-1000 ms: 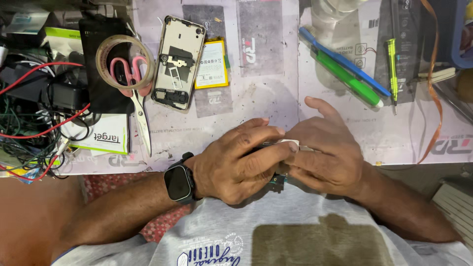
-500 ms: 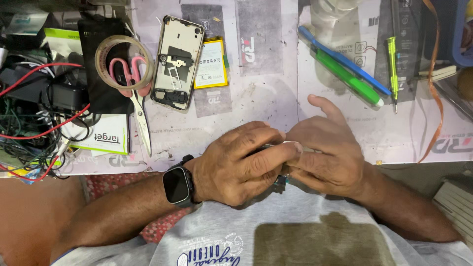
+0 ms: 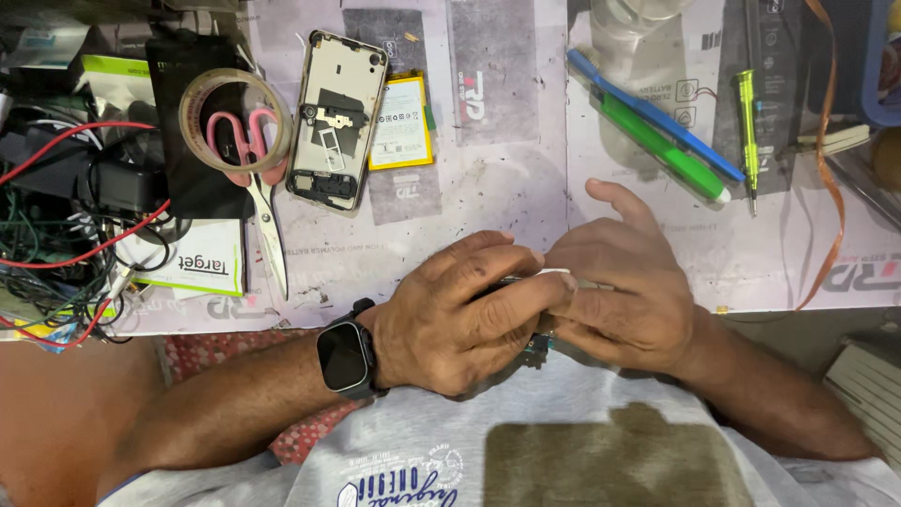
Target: The person handles a disassembled smartphone, repeatedly inserting and removing a small white connector or ribbon cable from the motherboard. The hands manipulate the phone frame and internal components on a cluttered workbench.
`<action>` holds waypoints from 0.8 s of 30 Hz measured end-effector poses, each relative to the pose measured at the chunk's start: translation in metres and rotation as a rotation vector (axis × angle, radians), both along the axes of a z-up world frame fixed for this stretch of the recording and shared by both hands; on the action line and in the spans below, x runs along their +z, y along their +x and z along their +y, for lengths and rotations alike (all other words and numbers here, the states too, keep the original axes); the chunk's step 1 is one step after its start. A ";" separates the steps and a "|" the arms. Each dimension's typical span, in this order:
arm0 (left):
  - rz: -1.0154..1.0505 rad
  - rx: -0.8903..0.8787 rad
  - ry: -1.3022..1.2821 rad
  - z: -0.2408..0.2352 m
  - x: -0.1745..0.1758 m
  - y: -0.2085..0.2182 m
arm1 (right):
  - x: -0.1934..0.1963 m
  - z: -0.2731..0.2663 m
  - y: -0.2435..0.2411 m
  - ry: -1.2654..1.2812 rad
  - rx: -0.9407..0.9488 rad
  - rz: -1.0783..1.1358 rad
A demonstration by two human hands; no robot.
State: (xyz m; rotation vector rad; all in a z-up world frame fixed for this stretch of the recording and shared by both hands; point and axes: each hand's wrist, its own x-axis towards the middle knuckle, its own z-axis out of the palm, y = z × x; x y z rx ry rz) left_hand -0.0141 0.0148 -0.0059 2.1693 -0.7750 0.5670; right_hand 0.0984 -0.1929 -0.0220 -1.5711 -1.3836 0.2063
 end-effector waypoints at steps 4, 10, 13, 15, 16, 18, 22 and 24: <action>0.006 0.014 -0.006 0.000 0.000 0.000 | 0.000 0.001 0.002 0.006 0.008 -0.014; 0.004 0.011 -0.033 -0.002 -0.002 0.002 | -0.001 0.002 0.001 0.010 -0.005 -0.008; 0.002 0.008 -0.037 -0.001 -0.001 0.002 | -0.001 0.002 0.001 0.009 -0.001 -0.012; -0.004 0.006 -0.037 -0.001 -0.001 0.002 | -0.001 0.002 0.001 0.018 -0.001 -0.016; -0.010 0.005 -0.036 -0.001 -0.001 0.003 | -0.002 0.002 0.001 0.023 -0.001 -0.018; -0.009 -0.007 -0.027 0.000 -0.001 0.003 | -0.002 0.002 0.000 0.033 -0.007 -0.023; 0.017 -0.051 -0.034 0.007 0.001 0.003 | -0.003 0.002 -0.001 0.036 -0.013 -0.040; 0.031 -0.068 -0.037 0.009 0.001 0.003 | -0.002 0.002 -0.001 0.016 -0.012 -0.032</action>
